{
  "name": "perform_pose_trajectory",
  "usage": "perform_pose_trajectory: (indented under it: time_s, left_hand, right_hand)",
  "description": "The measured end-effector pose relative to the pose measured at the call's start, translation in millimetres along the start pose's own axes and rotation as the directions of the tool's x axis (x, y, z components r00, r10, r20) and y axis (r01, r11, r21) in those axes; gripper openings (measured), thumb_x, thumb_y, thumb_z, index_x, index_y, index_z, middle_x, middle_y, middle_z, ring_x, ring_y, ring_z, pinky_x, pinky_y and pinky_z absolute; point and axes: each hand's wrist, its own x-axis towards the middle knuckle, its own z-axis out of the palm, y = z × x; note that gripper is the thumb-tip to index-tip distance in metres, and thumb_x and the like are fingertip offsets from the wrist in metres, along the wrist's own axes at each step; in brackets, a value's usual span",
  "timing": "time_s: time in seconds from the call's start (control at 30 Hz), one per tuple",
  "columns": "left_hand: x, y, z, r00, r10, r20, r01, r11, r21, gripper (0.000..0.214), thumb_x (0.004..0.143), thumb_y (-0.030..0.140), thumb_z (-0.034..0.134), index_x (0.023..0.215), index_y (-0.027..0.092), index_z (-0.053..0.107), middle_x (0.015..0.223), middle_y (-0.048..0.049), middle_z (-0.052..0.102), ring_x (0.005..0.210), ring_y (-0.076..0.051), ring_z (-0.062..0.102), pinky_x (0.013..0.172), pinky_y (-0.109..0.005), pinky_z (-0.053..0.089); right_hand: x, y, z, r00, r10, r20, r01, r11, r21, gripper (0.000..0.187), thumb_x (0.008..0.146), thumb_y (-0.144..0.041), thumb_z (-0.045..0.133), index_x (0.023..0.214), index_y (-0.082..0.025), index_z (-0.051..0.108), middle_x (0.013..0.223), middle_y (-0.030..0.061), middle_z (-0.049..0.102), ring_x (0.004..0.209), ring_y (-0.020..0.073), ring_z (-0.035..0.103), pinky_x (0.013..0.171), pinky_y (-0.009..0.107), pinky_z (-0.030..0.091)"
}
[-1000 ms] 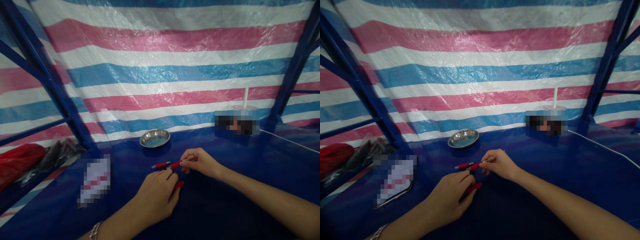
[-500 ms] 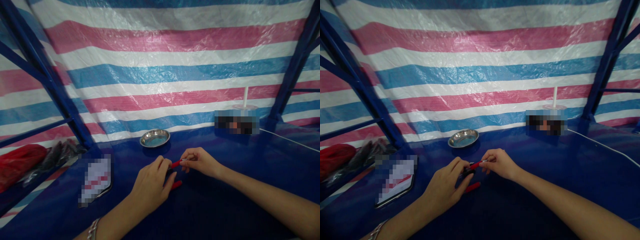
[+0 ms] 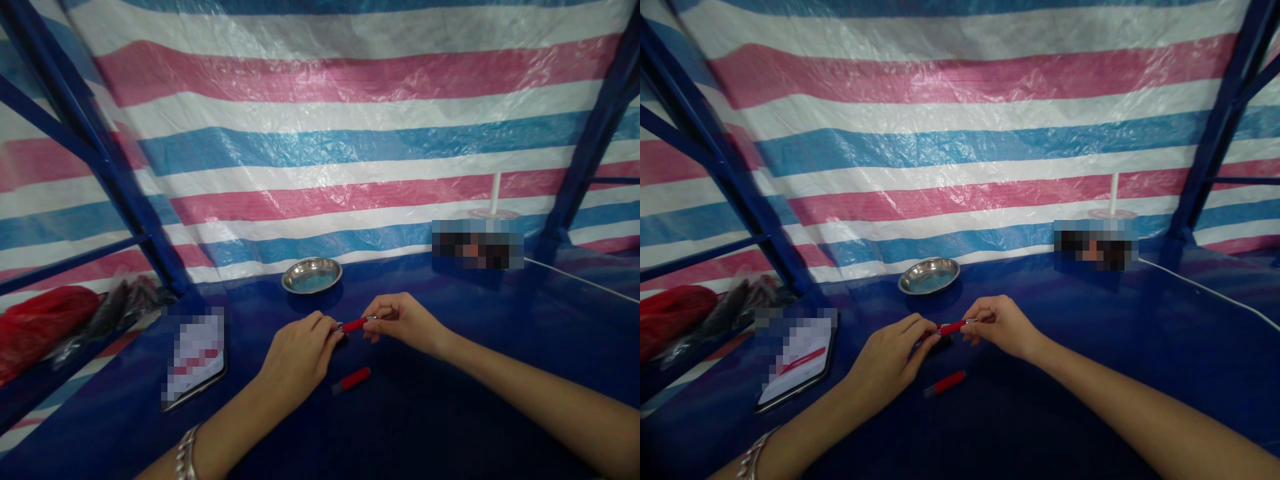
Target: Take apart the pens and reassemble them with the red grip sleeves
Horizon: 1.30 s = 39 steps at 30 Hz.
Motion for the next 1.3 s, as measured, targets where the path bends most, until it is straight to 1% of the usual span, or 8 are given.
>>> perform_pose_trajectory:
  time_s: [0.2,0.37,0.53,0.77,0.87,0.97,1.13,1.3]
  left_hand:
    - [0.6,-1.1,1.1,0.999,-0.007,-0.033,0.007,1.000,-0.002,0.023,0.087,0.023,0.032,0.086,0.016,0.054,0.080,-0.0044,0.056,0.071,-0.016,0.055,0.062,-0.026,0.043]
    - [-0.5,-1.1,2.0,0.998,-0.010,-0.064,0.006,0.999,-0.053,0.023,0.087,0.023,0.032,0.088,0.016,0.054,0.081,-0.0042,0.056,0.071,-0.015,0.055,0.064,-0.027,0.044]
    - [-0.7,-1.6,2.5,0.994,-0.002,-0.110,-0.005,0.998,-0.055,0.022,0.087,0.023,0.033,0.088,0.016,0.054,0.080,-0.0041,0.055,0.071,-0.015,0.054,0.063,-0.026,0.044]
    - [0.5,-0.8,0.2,0.992,-0.025,-0.120,0.018,0.998,-0.058,0.021,0.086,0.021,0.033,0.087,0.016,0.053,0.082,-0.0042,0.055,0.071,-0.015,0.054,0.064,-0.026,0.044]
    - [0.5,-1.1,0.7,0.993,-0.029,-0.116,0.021,0.997,-0.067,0.021,0.087,0.021,0.033,0.087,0.016,0.053,0.082,-0.0040,0.055,0.071,-0.015,0.054,0.064,-0.027,0.044]
    - [0.1,-1.4,2.1,0.993,-0.023,-0.114,0.014,0.997,-0.078,0.020,0.087,0.022,0.033,0.087,0.016,0.052,0.082,-0.0037,0.054,0.072,-0.015,0.054,0.065,-0.027,0.044]
    - [-0.3,-1.8,3.3,0.992,-0.020,-0.128,0.009,0.996,-0.088,0.020,0.087,0.023,0.034,0.087,0.016,0.052,0.082,-0.0034,0.054,0.072,-0.015,0.053,0.065,-0.027,0.044]
    - [-0.4,-1.5,2.7,0.991,-0.007,-0.135,-0.006,0.996,-0.092,0.021,0.087,0.023,0.033,0.086,0.016,0.053,0.081,-0.0031,0.054,0.071,-0.014,0.053,0.064,-0.026,0.044]
  right_hand:
    - [-1.1,-1.4,0.5,0.996,-0.081,-0.046,0.070,0.976,-0.209,0.017,0.069,-0.032,0.059,0.076,-0.016,0.059,0.066,0.0017,0.064,0.061,0.0140,0.060,0.059,0.025,0.046]
    - [-3.7,-5.2,-3.6,0.976,-0.217,-0.015,0.182,0.853,-0.488,0.017,0.076,-0.031,0.051,0.080,-0.018,0.062,0.067,0.0018,0.064,0.062,0.0143,0.058,0.058,0.024,0.042]
    - [-5.0,-11.3,-7.2,0.963,-0.259,0.071,0.245,0.739,-0.628,0.030,0.084,-0.035,0.039,0.072,-0.018,0.061,0.069,0.0025,0.062,0.064,0.0129,0.056,0.060,0.023,0.039]
    - [-6.9,-15.4,-3.0,0.969,-0.247,0.026,0.220,0.802,-0.556,0.020,0.076,-0.033,0.052,0.090,-0.020,0.051,0.073,-0.0005,0.061,0.061,0.0110,0.053,0.054,0.020,0.036]
    - [-7.2,-15.9,-3.2,0.959,-0.281,0.038,0.248,0.769,-0.590,0.013,0.081,-0.031,0.046,0.079,-0.019,0.052,0.071,0.0001,0.059,0.064,0.0113,0.053,0.056,0.021,0.035]
    - [-6.9,-15.7,-4.7,0.957,-0.285,0.054,0.246,0.700,-0.670,0.026,0.085,-0.034,0.037,0.071,-0.018,0.053,0.068,0.0016,0.057,0.066,0.0128,0.052,0.060,0.023,0.036]
    - [-6.8,-14.8,-5.5,0.964,-0.263,0.035,0.226,0.746,-0.626,0.021,0.079,-0.036,0.048,0.092,-0.020,0.051,0.077,0.0012,0.059,0.069,0.0130,0.054,0.061,0.023,0.037]
    - [-6.5,-15.0,-5.5,0.963,-0.262,0.064,0.232,0.682,-0.694,0.025,0.085,-0.034,0.037,0.075,-0.018,0.054,0.071,0.0025,0.058,0.070,0.0138,0.052,0.063,0.025,0.036]
